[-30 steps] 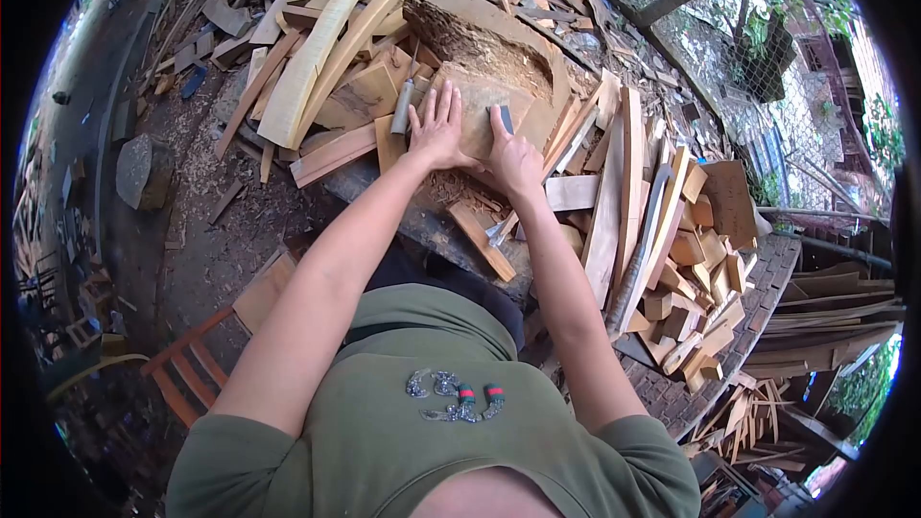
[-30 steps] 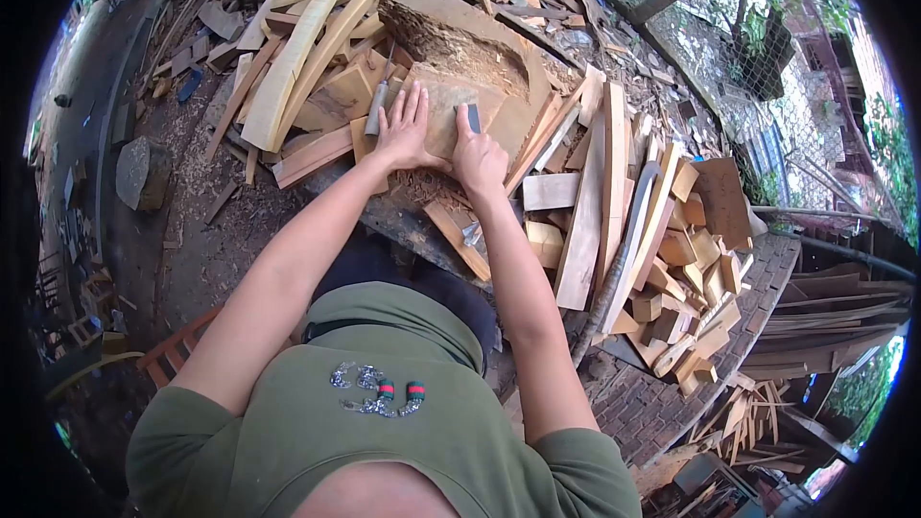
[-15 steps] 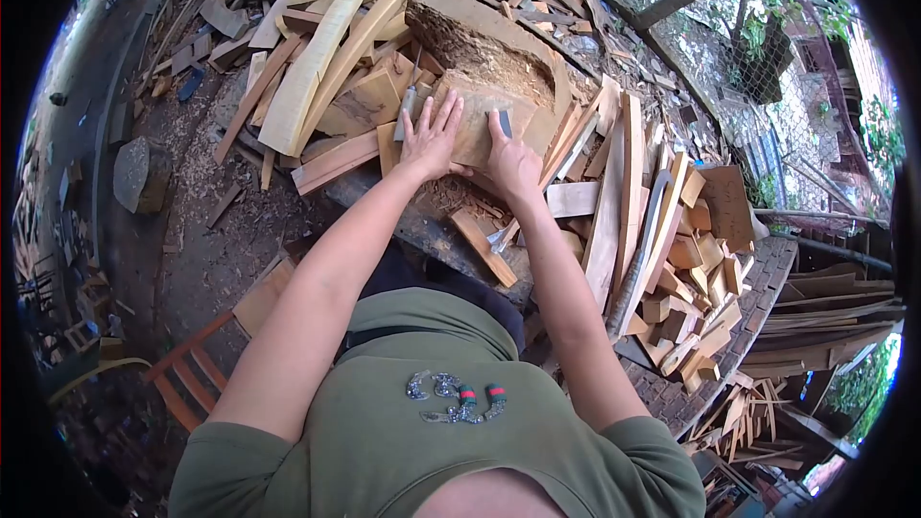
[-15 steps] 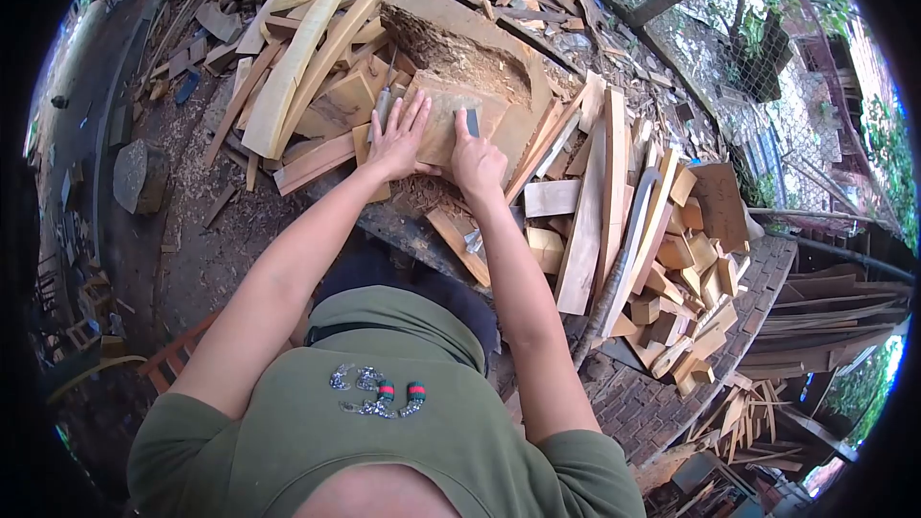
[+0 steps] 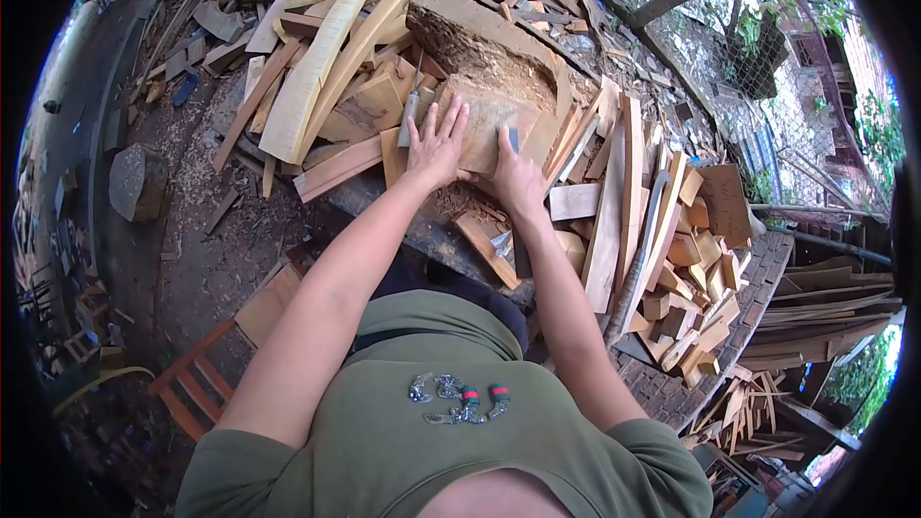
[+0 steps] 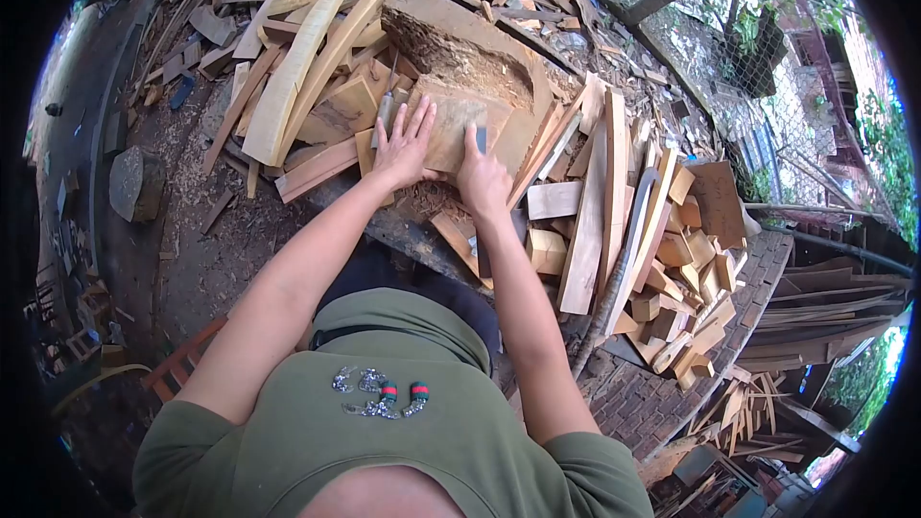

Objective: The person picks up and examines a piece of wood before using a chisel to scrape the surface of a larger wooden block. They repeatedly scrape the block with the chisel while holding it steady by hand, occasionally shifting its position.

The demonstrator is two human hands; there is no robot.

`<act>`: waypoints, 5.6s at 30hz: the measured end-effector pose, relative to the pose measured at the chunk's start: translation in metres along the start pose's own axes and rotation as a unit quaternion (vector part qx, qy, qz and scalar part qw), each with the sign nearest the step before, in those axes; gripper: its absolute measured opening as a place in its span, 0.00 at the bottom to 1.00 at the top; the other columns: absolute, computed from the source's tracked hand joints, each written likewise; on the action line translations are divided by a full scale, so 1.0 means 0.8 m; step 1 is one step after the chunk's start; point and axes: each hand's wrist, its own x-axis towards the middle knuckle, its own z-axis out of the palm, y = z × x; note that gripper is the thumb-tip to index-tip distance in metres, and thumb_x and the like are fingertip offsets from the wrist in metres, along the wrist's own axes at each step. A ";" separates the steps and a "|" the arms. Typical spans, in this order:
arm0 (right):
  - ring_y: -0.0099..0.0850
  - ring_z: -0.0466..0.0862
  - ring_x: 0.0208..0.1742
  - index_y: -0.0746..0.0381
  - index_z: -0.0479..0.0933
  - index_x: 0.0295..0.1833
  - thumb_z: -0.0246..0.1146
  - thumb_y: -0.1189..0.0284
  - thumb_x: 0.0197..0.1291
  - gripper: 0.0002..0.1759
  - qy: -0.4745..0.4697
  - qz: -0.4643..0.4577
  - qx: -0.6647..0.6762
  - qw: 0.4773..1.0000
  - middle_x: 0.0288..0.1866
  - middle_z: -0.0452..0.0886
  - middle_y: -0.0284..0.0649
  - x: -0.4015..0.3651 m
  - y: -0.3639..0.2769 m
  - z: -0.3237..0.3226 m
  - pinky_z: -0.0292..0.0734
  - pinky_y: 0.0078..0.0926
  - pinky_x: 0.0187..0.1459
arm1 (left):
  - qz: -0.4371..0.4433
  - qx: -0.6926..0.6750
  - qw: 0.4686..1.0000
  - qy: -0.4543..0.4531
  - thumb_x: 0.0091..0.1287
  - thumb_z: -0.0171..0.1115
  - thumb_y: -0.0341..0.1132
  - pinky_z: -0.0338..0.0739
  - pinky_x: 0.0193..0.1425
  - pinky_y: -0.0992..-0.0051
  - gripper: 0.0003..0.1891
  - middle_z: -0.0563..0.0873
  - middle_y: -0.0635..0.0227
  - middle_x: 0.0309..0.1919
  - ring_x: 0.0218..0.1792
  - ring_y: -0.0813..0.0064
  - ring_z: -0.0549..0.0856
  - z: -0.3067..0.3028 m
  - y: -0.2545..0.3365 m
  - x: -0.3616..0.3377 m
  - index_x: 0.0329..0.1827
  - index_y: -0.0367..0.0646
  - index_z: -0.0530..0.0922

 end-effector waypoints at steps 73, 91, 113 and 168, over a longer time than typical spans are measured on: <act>0.54 0.86 0.37 0.46 0.64 0.71 0.49 0.73 0.62 0.30 -0.019 0.144 0.056 0.988 0.34 0.84 0.57 -0.046 -0.047 -0.007 0.81 0.52 0.38 | 0.092 0.076 0.992 0.045 0.45 0.77 0.58 0.39 0.75 0.39 0.69 0.37 0.60 0.80 0.78 0.48 0.45 0.015 -0.015 0.010 0.79 0.41 0.35; 0.53 0.86 0.37 0.43 0.60 0.75 0.53 0.73 0.61 0.34 -0.024 0.184 0.086 0.979 0.34 0.83 0.58 -0.060 -0.074 0.005 0.79 0.53 0.38 | 0.156 0.068 0.985 -0.003 0.30 0.78 0.65 0.36 0.73 0.34 0.77 0.38 0.57 0.79 0.79 0.51 0.40 -0.008 -0.033 0.038 0.79 0.41 0.37; 0.53 0.85 0.32 0.46 0.64 0.72 0.51 0.74 0.61 0.32 0.059 0.094 0.026 0.994 0.29 0.83 0.56 0.017 -0.035 0.024 0.80 0.50 0.34 | 0.118 0.017 0.992 -0.033 0.29 0.73 0.74 0.33 0.74 0.35 0.81 0.30 0.58 0.79 0.79 0.51 0.36 -0.004 -0.055 0.047 0.79 0.45 0.29; 0.53 0.85 0.35 0.44 0.64 0.73 0.51 0.77 0.59 0.34 0.045 0.072 0.053 0.995 0.32 0.83 0.57 0.036 -0.075 0.021 0.80 0.49 0.37 | 0.106 -0.104 0.988 -0.045 0.41 0.75 0.64 0.43 0.77 0.48 0.75 0.28 0.69 0.79 0.76 0.43 0.48 0.032 -0.069 0.045 0.77 0.49 0.23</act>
